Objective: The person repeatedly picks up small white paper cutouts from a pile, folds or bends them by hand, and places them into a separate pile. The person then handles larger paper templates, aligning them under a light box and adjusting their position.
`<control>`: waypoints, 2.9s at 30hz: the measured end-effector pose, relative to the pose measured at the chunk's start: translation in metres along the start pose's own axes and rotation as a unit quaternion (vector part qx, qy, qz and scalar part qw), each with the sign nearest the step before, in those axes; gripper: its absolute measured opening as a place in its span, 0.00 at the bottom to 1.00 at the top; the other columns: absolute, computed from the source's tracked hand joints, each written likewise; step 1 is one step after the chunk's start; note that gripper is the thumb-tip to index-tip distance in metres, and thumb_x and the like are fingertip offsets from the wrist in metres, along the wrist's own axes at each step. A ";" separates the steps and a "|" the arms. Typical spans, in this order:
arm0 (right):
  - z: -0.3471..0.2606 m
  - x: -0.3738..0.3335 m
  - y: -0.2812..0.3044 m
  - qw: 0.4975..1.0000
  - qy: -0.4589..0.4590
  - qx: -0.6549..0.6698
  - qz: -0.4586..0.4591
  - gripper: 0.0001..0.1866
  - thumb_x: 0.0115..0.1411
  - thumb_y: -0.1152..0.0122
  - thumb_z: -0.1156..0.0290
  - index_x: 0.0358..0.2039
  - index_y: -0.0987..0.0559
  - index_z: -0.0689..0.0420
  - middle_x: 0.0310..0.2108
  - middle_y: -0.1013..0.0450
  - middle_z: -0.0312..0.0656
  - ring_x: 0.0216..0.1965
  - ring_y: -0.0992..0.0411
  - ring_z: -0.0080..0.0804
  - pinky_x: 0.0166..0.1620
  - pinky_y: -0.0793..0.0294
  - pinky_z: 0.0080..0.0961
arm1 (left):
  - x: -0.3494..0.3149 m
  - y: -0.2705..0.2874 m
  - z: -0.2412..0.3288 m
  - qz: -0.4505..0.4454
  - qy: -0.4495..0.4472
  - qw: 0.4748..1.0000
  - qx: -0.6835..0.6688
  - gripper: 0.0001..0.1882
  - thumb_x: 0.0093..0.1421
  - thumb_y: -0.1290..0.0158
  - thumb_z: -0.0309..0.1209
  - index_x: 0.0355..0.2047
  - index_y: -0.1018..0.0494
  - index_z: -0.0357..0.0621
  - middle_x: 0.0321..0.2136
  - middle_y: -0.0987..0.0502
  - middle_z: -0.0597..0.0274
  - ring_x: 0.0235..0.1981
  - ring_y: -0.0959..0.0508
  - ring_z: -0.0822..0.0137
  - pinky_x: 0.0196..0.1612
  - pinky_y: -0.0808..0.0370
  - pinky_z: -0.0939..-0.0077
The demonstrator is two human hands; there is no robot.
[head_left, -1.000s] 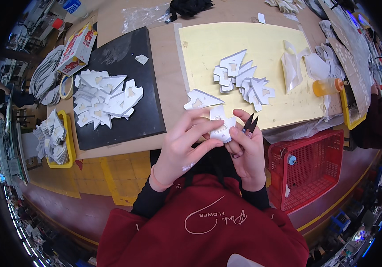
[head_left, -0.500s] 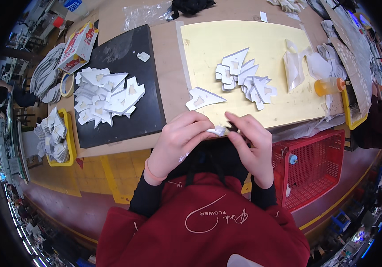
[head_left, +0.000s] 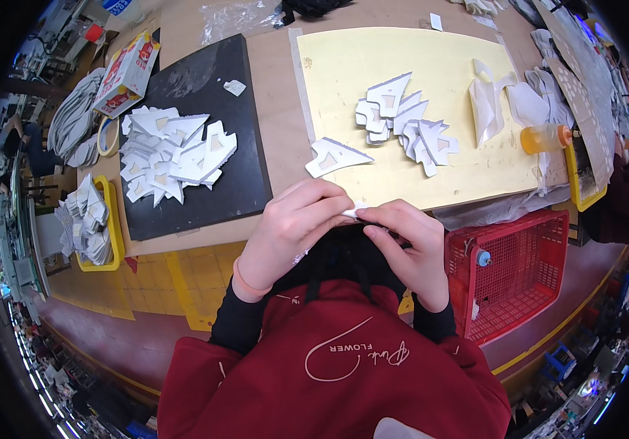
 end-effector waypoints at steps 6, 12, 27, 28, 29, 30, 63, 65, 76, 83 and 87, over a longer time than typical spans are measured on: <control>0.002 -0.002 -0.001 1.000 0.002 0.010 0.011 0.11 0.57 0.34 0.81 0.41 0.15 0.59 0.30 0.22 0.42 0.28 0.22 0.30 0.30 0.25 0.23 | 0.001 0.000 0.003 0.006 -0.010 1.000 0.005 0.10 0.53 0.36 0.24 0.36 0.22 0.40 0.34 0.23 0.60 0.35 0.21 0.58 0.37 0.23 0.67; 0.005 -0.004 -0.004 1.000 -0.018 0.012 0.009 0.11 0.58 0.36 0.82 0.42 0.16 0.60 0.32 0.22 0.42 0.30 0.23 0.29 0.33 0.26 0.21 | 0.001 0.002 0.006 0.017 -0.014 0.999 0.027 0.12 0.48 0.35 0.24 0.34 0.21 0.38 0.33 0.21 0.60 0.33 0.20 0.60 0.35 0.24 0.70; 0.007 -0.006 -0.004 0.992 -0.089 0.087 -0.012 0.15 0.57 0.37 0.85 0.46 0.16 0.63 0.34 0.21 0.41 0.33 0.25 0.21 0.36 0.29 0.16 | 0.000 0.004 0.009 0.029 -0.039 0.998 0.029 0.13 0.51 0.35 0.22 0.38 0.20 0.37 0.36 0.21 0.59 0.36 0.20 0.61 0.37 0.22 0.69; 0.007 -0.006 -0.004 0.993 -0.078 0.086 -0.003 0.15 0.57 0.36 0.85 0.45 0.16 0.63 0.34 0.21 0.41 0.33 0.25 0.21 0.36 0.29 0.16 | 0.000 0.004 0.009 0.029 -0.040 0.998 0.027 0.13 0.51 0.35 0.22 0.38 0.20 0.37 0.36 0.21 0.59 0.36 0.20 0.60 0.37 0.22 0.69; 0.007 -0.006 -0.003 0.994 -0.067 0.084 0.005 0.15 0.56 0.36 0.86 0.45 0.16 0.63 0.33 0.21 0.41 0.33 0.25 0.22 0.36 0.29 0.16 | 0.000 0.004 0.010 0.029 -0.040 0.998 0.025 0.13 0.51 0.35 0.22 0.38 0.20 0.37 0.36 0.21 0.59 0.36 0.20 0.60 0.38 0.22 0.69; 0.007 -0.006 -0.003 0.994 -0.070 0.086 0.007 0.15 0.56 0.36 0.86 0.45 0.16 0.63 0.33 0.21 0.41 0.33 0.24 0.22 0.36 0.29 0.16 | 0.001 0.004 0.010 0.029 -0.040 0.999 0.022 0.13 0.51 0.35 0.22 0.38 0.20 0.37 0.36 0.21 0.59 0.36 0.20 0.60 0.38 0.22 0.69; 0.043 -0.024 -0.029 0.776 -0.246 0.581 0.013 0.11 0.66 0.40 0.74 0.48 0.20 0.60 0.33 0.27 0.39 0.24 0.36 0.19 0.28 0.38 0.15 | -0.006 0.000 0.000 0.141 0.021 0.989 0.036 0.16 0.47 0.32 0.19 0.39 0.19 0.36 0.40 0.21 0.55 0.36 0.19 0.61 0.38 0.21 0.70; 0.023 -0.020 -0.023 0.938 -0.140 0.316 0.007 0.11 0.62 0.37 0.78 0.46 0.18 0.60 0.34 0.25 0.37 0.27 0.30 0.20 0.30 0.32 0.17 | -0.005 -0.002 -0.007 0.140 0.047 0.988 0.039 0.16 0.48 0.33 0.20 0.39 0.19 0.35 0.40 0.21 0.55 0.36 0.19 0.60 0.38 0.21 0.70; -0.019 -0.014 -0.052 0.984 0.093 -0.049 -0.143 0.27 0.56 0.34 0.77 0.57 0.21 0.43 0.28 0.29 0.35 0.24 0.28 0.29 0.28 0.27 0.25 | -0.025 0.060 -0.042 0.239 0.159 0.942 0.176 0.11 0.53 0.35 0.22 0.38 0.19 0.37 0.40 0.20 0.57 0.40 0.19 0.61 0.44 0.23 0.71; -0.006 -0.015 -0.027 0.994 0.025 0.030 -0.105 0.22 0.55 0.34 0.81 0.52 0.19 0.58 0.29 0.27 0.39 0.26 0.29 0.30 0.30 0.31 0.23 | -0.042 0.099 -0.062 0.240 0.271 0.886 0.291 0.09 0.58 0.38 0.29 0.39 0.17 0.42 0.44 0.22 0.60 0.42 0.30 0.58 0.47 0.31 0.67; 0.001 -0.020 -0.020 0.993 -0.047 0.094 -0.060 0.20 0.54 0.34 0.83 0.50 0.18 0.60 0.31 0.25 0.39 0.29 0.31 0.22 0.31 0.34 0.18 | -0.003 0.024 -0.039 0.148 0.146 0.959 0.191 0.18 0.58 0.39 0.30 0.49 0.23 0.43 0.48 0.25 0.54 0.47 0.28 0.54 0.50 0.29 0.63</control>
Point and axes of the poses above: each hand's wrist, its own x-axis towards the middle knuckle, its own y-axis out of the back of the hand, z = x × y, the point moved 7 cm from there along x, towards the middle knuckle
